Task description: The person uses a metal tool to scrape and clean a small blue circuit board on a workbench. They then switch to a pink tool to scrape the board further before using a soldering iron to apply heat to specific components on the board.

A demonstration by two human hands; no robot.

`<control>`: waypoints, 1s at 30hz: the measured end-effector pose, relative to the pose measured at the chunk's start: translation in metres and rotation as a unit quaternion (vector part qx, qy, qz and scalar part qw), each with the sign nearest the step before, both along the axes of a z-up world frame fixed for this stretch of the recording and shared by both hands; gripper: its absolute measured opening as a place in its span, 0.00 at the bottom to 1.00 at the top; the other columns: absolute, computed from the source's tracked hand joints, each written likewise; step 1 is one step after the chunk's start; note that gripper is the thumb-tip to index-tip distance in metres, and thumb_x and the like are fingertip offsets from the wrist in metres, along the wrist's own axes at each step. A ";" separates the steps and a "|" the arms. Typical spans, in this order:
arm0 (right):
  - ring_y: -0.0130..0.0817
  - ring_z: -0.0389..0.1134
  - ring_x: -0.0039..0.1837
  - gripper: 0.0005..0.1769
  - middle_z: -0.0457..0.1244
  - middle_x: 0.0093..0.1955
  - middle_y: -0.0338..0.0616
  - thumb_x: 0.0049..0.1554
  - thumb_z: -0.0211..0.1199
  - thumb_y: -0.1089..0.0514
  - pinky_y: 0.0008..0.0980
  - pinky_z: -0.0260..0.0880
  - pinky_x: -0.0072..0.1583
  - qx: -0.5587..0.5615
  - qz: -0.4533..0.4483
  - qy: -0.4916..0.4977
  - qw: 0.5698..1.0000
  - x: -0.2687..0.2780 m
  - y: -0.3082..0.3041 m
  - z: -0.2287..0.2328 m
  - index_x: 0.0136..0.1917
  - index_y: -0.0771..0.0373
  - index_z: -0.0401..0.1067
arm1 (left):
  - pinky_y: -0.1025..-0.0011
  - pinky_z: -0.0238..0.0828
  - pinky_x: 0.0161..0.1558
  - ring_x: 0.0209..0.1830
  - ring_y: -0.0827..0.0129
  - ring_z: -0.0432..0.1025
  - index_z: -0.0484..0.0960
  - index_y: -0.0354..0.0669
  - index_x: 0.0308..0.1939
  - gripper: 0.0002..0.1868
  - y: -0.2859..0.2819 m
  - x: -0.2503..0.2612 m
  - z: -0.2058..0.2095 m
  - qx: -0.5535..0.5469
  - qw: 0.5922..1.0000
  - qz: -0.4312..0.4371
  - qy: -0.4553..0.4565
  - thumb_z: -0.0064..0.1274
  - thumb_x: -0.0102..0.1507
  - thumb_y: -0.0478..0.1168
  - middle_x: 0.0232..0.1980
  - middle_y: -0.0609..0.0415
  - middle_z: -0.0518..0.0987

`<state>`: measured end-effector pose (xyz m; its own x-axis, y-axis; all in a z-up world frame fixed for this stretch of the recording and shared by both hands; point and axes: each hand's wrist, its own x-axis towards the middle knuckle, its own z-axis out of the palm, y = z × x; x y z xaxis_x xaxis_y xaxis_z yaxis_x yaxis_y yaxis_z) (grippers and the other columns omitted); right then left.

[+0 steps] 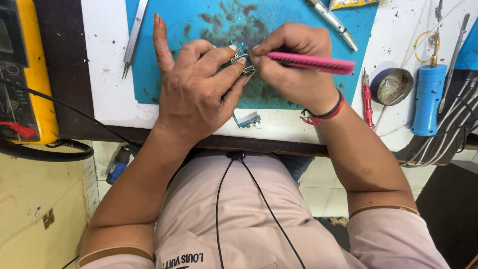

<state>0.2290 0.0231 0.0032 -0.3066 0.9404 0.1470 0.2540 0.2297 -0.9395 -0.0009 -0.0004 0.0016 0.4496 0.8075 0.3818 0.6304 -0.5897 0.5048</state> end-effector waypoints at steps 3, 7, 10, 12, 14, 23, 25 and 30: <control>0.21 0.66 0.38 0.08 0.68 0.39 0.42 0.63 0.65 0.65 0.22 0.67 0.42 -0.079 -0.066 0.060 0.993 0.002 0.000 0.005 0.42 0.66 0.71 | 0.33 0.25 0.77 0.57 0.64 0.70 0.88 0.46 0.50 0.09 -0.001 0.000 0.003 -0.016 1.000 -0.001 -0.005 0.64 0.67 0.41 0.54 0.61 0.81; 0.22 0.62 0.31 0.17 0.64 0.30 0.39 0.65 0.61 0.61 0.24 0.59 0.35 -0.071 -0.137 0.045 0.987 0.012 0.002 0.014 0.34 0.63 0.66 | 0.34 0.24 0.78 0.59 0.63 0.70 0.87 0.46 0.52 0.10 -0.001 -0.001 0.000 -0.009 1.000 -0.005 -0.003 0.64 0.68 0.43 0.57 0.60 0.80; 0.28 0.60 0.32 0.17 0.62 0.30 0.45 0.69 0.69 0.63 0.28 0.58 0.36 0.063 -0.184 -0.129 0.973 0.020 0.002 0.019 0.40 0.68 0.67 | 0.36 0.23 0.78 0.60 0.63 0.70 0.86 0.46 0.55 0.12 -0.002 -0.004 0.000 -0.005 1.000 0.003 -0.015 0.63 0.70 0.45 0.57 0.58 0.79; 0.31 0.62 0.34 0.14 0.64 0.34 0.47 0.69 0.71 0.65 0.30 0.59 0.38 0.166 -0.198 -0.215 0.942 0.023 0.003 0.021 0.45 0.70 0.68 | 0.37 0.22 0.74 0.60 0.59 0.70 0.85 0.44 0.54 0.12 -0.002 -0.006 -0.001 0.018 0.999 0.016 -0.042 0.60 0.71 0.46 0.60 0.53 0.78; 0.31 0.66 0.37 0.08 0.68 0.41 0.47 0.65 0.69 0.68 0.30 0.61 0.40 0.257 -0.204 -0.243 0.913 0.028 0.008 0.022 0.49 0.69 0.69 | 0.39 0.32 0.77 0.61 0.59 0.70 0.85 0.44 0.58 0.14 -0.006 -0.013 0.003 0.025 0.997 0.079 -0.008 0.59 0.72 0.46 0.61 0.52 0.78; 0.33 0.63 0.35 0.07 0.67 0.45 0.47 0.66 0.72 0.67 0.29 0.59 0.37 0.230 -0.174 -0.190 0.938 0.016 -0.004 0.028 0.50 0.66 0.74 | 0.58 0.57 0.58 0.54 0.57 0.67 0.83 0.36 0.56 0.17 -0.012 -0.070 0.010 0.062 0.956 0.243 0.153 0.56 0.68 0.43 0.51 0.49 0.75; 0.31 0.63 0.36 0.06 0.67 0.43 0.44 0.65 0.73 0.67 0.28 0.60 0.37 0.244 -0.089 -0.203 0.944 0.014 -0.004 0.026 0.50 0.64 0.76 | 0.60 0.58 0.56 0.51 0.58 0.68 0.84 0.38 0.52 0.13 -0.013 -0.077 0.007 0.054 0.955 0.246 0.157 0.57 0.68 0.41 0.48 0.51 0.76; 0.33 0.66 0.36 0.09 0.65 0.37 0.40 0.64 0.77 0.61 0.31 0.62 0.39 0.266 0.027 -0.202 0.942 0.007 -0.006 0.022 0.47 0.61 0.76 | 0.63 0.60 0.54 0.47 0.61 0.72 0.84 0.41 0.54 0.09 -0.020 -0.074 0.008 0.044 0.964 0.249 0.082 0.55 0.71 0.37 0.47 0.55 0.79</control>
<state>0.2360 0.0173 0.0249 -0.4844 0.7478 0.4540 0.5403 0.6639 -0.5171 -0.0750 -0.0201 0.0093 0.0756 0.9062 0.4161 0.9135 -0.2302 0.3353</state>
